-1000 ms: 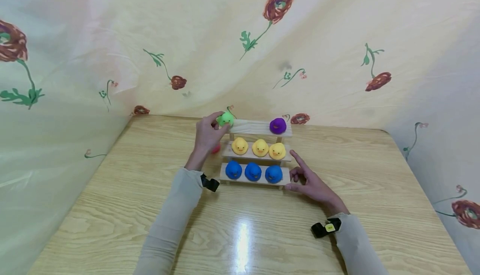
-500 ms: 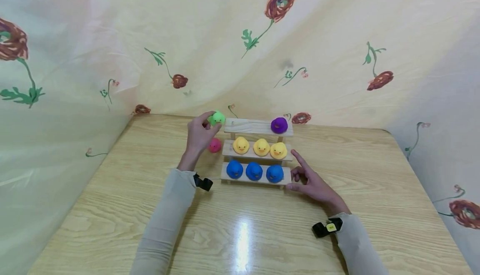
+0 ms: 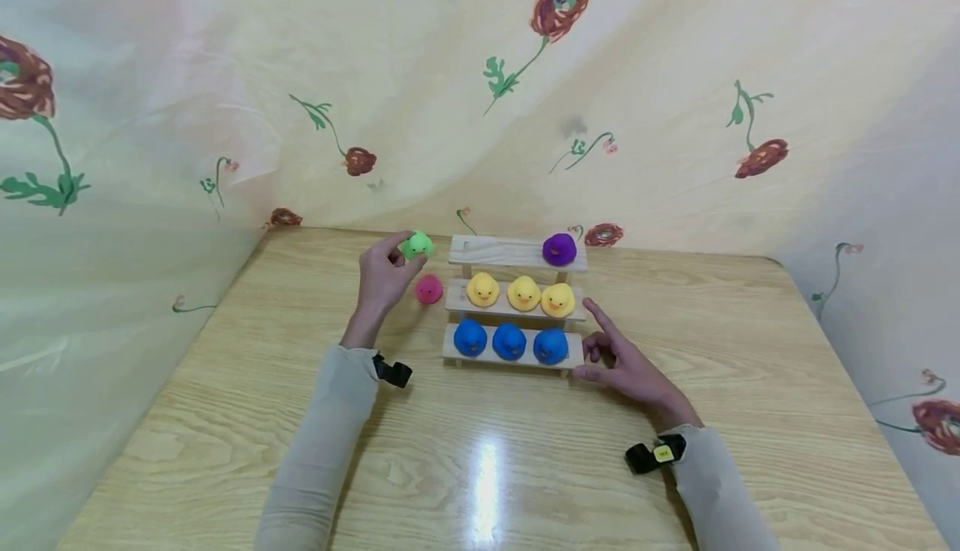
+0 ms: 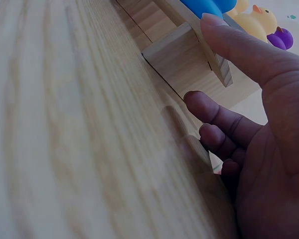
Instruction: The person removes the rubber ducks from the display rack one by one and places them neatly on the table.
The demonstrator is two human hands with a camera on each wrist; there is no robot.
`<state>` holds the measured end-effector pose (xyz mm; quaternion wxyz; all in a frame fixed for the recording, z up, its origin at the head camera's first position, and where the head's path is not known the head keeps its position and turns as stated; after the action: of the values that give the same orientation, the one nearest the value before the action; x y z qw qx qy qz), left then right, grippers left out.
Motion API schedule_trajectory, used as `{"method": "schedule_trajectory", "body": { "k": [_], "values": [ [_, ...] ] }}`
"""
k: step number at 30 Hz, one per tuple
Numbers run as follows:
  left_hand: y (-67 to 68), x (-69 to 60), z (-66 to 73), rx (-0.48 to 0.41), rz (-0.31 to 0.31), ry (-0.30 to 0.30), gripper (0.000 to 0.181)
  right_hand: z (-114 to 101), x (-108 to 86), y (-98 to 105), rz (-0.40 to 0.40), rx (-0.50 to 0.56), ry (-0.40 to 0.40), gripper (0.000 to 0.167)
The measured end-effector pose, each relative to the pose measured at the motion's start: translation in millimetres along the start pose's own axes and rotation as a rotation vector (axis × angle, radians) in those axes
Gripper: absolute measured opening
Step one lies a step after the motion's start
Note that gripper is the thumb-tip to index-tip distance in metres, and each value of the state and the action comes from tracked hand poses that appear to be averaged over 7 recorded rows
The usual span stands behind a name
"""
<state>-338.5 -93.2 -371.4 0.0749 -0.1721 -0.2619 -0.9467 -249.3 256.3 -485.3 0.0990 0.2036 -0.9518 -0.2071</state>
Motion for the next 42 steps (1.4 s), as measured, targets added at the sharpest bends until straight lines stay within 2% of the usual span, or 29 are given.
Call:
{"method": "schedule_trajectory", "body": {
  "k": [8, 21, 34, 42],
  "values": [
    [1.2, -3.2, -19.3, -0.007, -0.028, 0.027, 0.038, 1, 1.1, 0, -0.004, 0.000, 0.000, 0.101],
    [2.7, -5.8, -40.0, -0.012, -0.053, 0.073, 0.037, 2, 3.1, 3, -0.001, -0.002, -0.006, 0.101],
    [-1.4, -8.7, -62.2, 0.013, -0.121, 0.142, 0.042, 2, 3.0, 3, -0.004, -0.007, 0.000, 0.101],
    [-6.2, -8.4, -70.6, 0.056, -0.137, 0.125, 0.040, 2, 2.9, 2, -0.005, -0.010, 0.016, 0.101]
  ]
}}
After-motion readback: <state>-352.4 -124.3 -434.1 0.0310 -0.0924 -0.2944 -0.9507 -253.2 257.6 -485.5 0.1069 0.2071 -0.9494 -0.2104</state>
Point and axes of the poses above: each hand's wrist, its own x-axis towards the middle knuckle, its own y-axis out of the back of the hand, z = x × y, the point moved 10 cm from there along x, towards the middle knuckle, and after that the axes turned 4 degrees about x, right-handed, at the moved point
